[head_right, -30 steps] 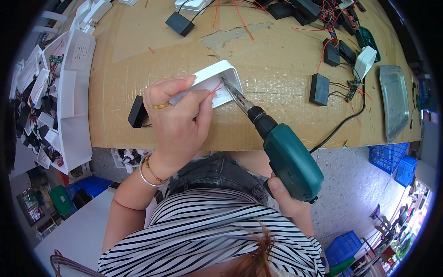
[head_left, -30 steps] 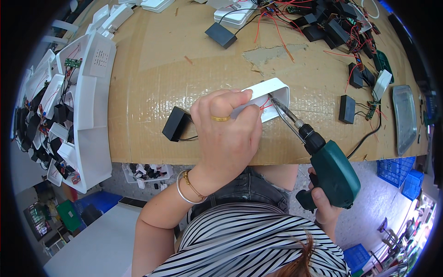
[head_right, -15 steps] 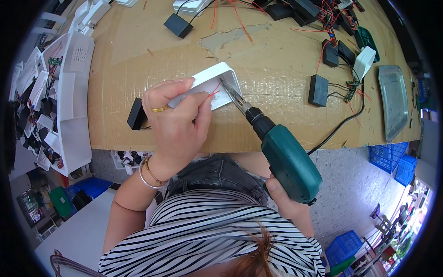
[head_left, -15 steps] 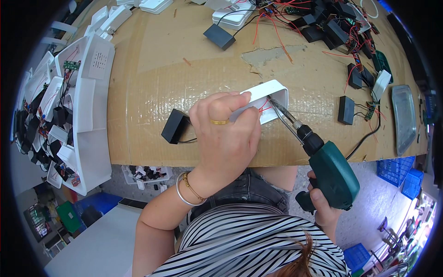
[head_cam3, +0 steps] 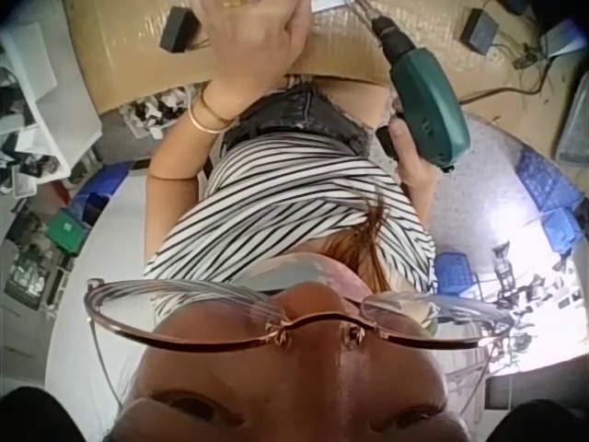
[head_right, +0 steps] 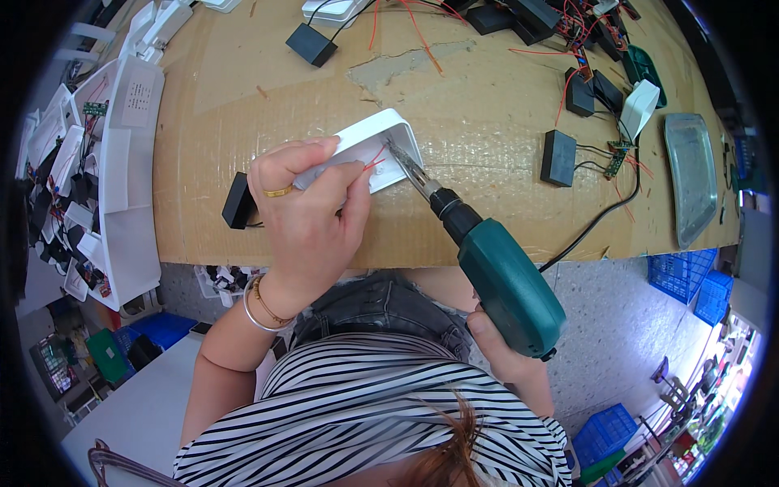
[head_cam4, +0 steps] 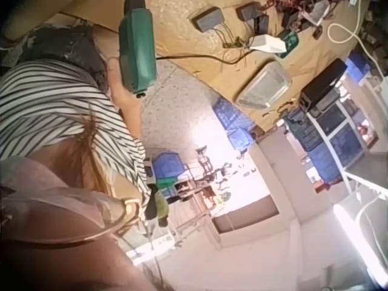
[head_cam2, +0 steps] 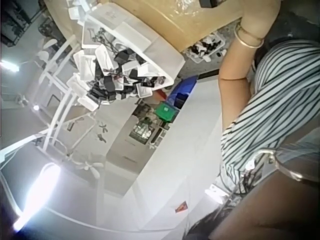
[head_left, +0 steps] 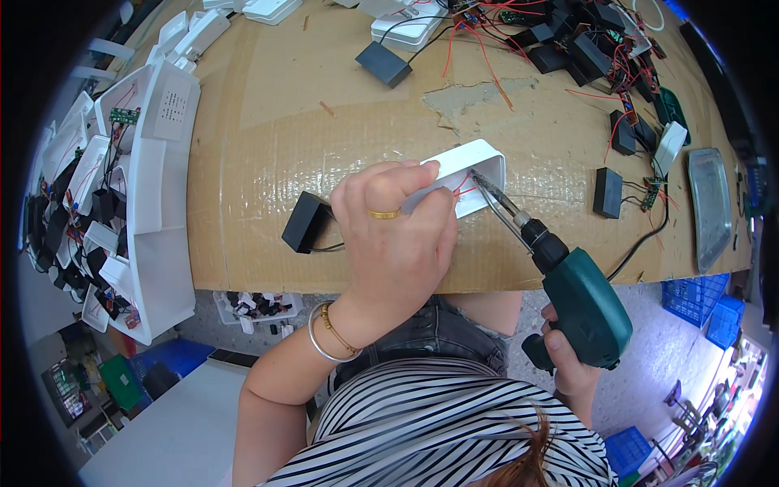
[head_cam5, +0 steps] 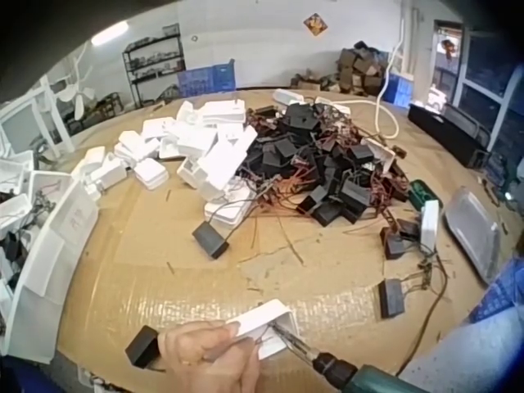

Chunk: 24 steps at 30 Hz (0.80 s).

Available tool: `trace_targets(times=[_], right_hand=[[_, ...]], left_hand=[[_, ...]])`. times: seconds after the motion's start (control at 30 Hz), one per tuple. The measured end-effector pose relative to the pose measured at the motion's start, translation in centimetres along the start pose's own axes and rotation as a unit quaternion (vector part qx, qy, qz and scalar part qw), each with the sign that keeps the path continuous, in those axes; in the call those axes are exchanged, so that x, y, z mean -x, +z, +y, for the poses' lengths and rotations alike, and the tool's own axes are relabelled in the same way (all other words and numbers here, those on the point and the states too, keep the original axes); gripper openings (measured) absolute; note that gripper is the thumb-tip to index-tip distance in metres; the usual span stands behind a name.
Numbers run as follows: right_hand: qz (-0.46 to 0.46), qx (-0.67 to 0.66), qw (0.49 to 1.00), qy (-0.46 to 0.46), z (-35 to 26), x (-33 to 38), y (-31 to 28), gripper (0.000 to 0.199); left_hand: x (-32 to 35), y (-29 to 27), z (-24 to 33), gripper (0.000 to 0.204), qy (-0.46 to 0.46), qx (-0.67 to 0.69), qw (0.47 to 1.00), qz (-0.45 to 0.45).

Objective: Soldering wires to electronic components inside a small plastic housing at a workstation.

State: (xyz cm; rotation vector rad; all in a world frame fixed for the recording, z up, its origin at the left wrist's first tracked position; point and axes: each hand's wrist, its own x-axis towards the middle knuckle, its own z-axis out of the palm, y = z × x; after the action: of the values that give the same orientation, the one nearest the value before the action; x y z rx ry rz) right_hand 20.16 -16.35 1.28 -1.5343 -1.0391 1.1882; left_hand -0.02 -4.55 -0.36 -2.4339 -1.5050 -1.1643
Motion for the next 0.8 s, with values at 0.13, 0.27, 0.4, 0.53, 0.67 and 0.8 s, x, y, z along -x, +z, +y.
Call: trace_targets(times=[0.13,0.27,0.4,0.53,0.67,0.8], right_hand=[[0.015,-0.032,0.999,0.021,-0.9,-0.3,0.5,0.053],[0.027,-0.008,1.000,0.014,-0.7,-0.2,0.4,0.054],[0.010,-0.012,1.000,0.008,-0.4,-0.4,0.3,0.057],[0.023,-0.042,0.999,0.009,-0.5,-0.4,0.3,0.063],[0.036,-0.067,0.997,-0.002,0.0,-0.1,0.0,0.070],[0.044,-0.090,0.995,-0.006,0.4,0.5,-0.6,0.070]], left_hand=[[0.0,0.0,0.0,0.013,-0.004,-0.001,1.000,-0.001],[-0.1,0.0,0.1,0.013,-0.003,-0.005,1.000,-0.001],[0.0,0.0,-0.1,0.013,-0.003,-0.005,1.000,0.000],[0.0,0.0,0.1,0.013,-0.002,-0.008,1.000,0.003],[0.0,0.0,0.1,0.012,-0.007,-0.013,1.000,-0.003],[-0.1,0.2,0.1,0.012,-0.007,-0.007,1.000,-0.003]])
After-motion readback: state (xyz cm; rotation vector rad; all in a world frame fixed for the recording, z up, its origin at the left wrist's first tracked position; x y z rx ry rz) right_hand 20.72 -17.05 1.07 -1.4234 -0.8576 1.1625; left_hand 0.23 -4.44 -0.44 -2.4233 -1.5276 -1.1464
